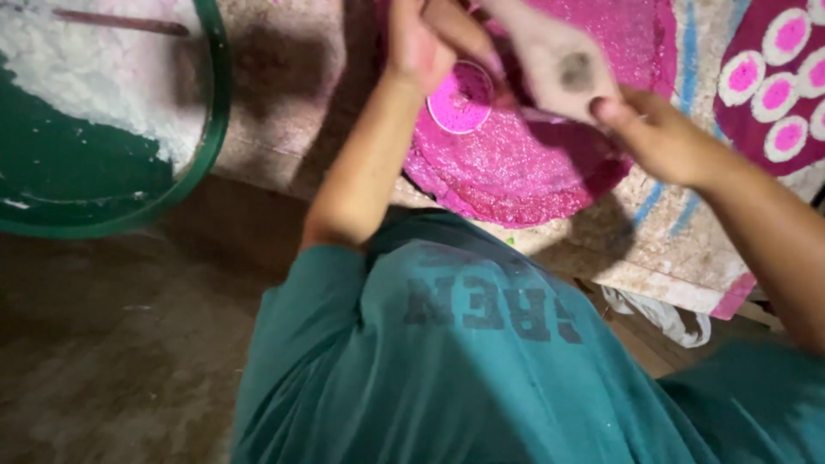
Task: The person scoops white and pink powders into a handheld mold, presses the mold onto a pink glittery mat, and releases circular layered pieces. The person repeats this process to form multiple white and pink circles arranged on the mat.
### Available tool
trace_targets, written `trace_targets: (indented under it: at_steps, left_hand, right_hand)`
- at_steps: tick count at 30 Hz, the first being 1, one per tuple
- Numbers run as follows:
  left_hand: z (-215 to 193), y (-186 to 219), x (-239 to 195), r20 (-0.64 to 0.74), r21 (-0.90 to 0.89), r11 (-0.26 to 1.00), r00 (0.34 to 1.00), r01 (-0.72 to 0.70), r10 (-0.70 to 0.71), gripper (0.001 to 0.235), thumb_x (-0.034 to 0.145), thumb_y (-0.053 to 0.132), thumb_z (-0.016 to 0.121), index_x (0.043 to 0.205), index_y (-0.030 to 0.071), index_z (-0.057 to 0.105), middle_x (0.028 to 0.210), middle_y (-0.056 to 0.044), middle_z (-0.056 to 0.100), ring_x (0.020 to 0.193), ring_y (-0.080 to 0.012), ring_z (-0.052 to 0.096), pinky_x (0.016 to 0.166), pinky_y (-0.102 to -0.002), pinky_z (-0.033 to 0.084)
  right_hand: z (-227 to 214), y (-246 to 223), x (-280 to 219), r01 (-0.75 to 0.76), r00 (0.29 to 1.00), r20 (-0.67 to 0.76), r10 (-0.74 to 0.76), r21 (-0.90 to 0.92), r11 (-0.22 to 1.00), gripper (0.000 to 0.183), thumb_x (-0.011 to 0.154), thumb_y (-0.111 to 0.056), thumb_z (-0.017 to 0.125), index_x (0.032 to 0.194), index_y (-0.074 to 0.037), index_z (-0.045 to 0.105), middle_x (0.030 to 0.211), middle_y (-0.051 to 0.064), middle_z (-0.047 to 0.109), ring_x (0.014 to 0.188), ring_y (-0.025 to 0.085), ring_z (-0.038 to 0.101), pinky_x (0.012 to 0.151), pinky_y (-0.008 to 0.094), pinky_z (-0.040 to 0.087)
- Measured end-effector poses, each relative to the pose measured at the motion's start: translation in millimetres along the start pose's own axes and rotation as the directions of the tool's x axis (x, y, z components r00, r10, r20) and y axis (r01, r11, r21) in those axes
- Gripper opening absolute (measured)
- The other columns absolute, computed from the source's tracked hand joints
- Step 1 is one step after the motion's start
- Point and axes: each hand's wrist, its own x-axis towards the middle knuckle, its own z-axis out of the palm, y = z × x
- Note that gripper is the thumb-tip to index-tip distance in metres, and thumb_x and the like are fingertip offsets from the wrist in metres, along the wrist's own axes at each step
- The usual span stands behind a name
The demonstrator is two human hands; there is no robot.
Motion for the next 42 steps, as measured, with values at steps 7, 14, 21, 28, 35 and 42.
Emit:
trace_targets:
  at_steps: [7,14,21,28,35,42]
  left_hand:
    - [46,67,-67,0.173,0.985,0.059,0.951,-0.164,-0.257,0.101,0.079,0.022,0.088,0.157,0.009,0.025,0.149,-0.022,0.045,0.137,-0.0382,0.040,0.116,-0.050,0.038]
    - [70,70,-75,0.066,0.980,-0.151,0.927,-0.130,-0.370,0.123,0.072,0.027,0.098,0.164,0.014,0.017,0.160,-0.018,0.041,0.143,-0.0387,0.038,0.119,-0.052,0.025]
    - [20,67,-33,0.178,0.959,-0.171,0.947,-0.228,-0.268,0.115,0.077,0.037,0.100,0.160,0.009,0.025,0.160,-0.025,0.038,0.146,-0.0495,0.026,0.112,-0.064,0.013]
    - [-44,61,6,-0.123,0.957,0.270,0.991,0.106,0.046,0.057,0.101,0.014,0.067,0.155,0.016,0.050,0.159,-0.015,0.055,0.149,-0.0316,0.051,0.129,-0.038,0.037]
    - [35,63,-88,0.134,0.917,-0.397,0.972,-0.047,0.194,0.068,0.091,0.017,0.080,0.152,0.014,0.051,0.161,-0.028,0.023,0.149,-0.0478,0.016,0.122,-0.059,0.016]
    - [67,65,-85,0.220,0.892,-0.389,0.973,-0.228,-0.066,0.007,0.093,0.023,0.083,0.097,0.019,0.081,0.158,0.001,0.046,0.150,-0.0346,0.027,0.122,-0.069,0.008]
  right_hand:
    - [6,62,-42,0.309,0.940,-0.297,-0.169,0.528,0.791,0.102,0.093,-0.092,0.018,0.120,-0.002,0.058,0.082,0.006,0.051,0.074,0.017,0.048,0.069,0.032,0.041]
    - [56,53,-56,0.475,0.862,-0.495,-0.112,0.710,0.520,0.096,0.089,-0.096,0.031,0.120,-0.008,0.055,0.082,0.006,0.049,0.072,0.021,0.048,0.068,0.034,0.042]
    - [83,74,-62,0.529,0.844,-0.535,-0.050,0.810,0.253,0.089,0.084,-0.091,0.037,0.107,-0.007,0.051,0.085,0.005,0.049,0.074,0.020,0.048,0.070,0.033,0.040]
    - [98,61,-66,0.560,0.817,-0.576,-0.018,0.785,0.266,0.094,0.086,-0.095,0.034,0.106,-0.005,0.050,0.080,0.007,0.047,0.068,0.020,0.043,0.065,0.032,0.034]
    - [109,44,-68,0.562,0.816,-0.578,0.021,0.801,0.207,0.090,0.082,-0.093,0.040,0.112,-0.008,0.050,0.085,0.003,0.049,0.075,0.019,0.047,0.070,0.033,0.039]
    - [112,43,-56,0.562,0.813,-0.580,0.050,0.804,0.193,0.093,0.083,-0.092,0.039,0.117,-0.007,0.050,0.090,0.004,0.049,0.079,0.020,0.049,0.074,0.033,0.041]
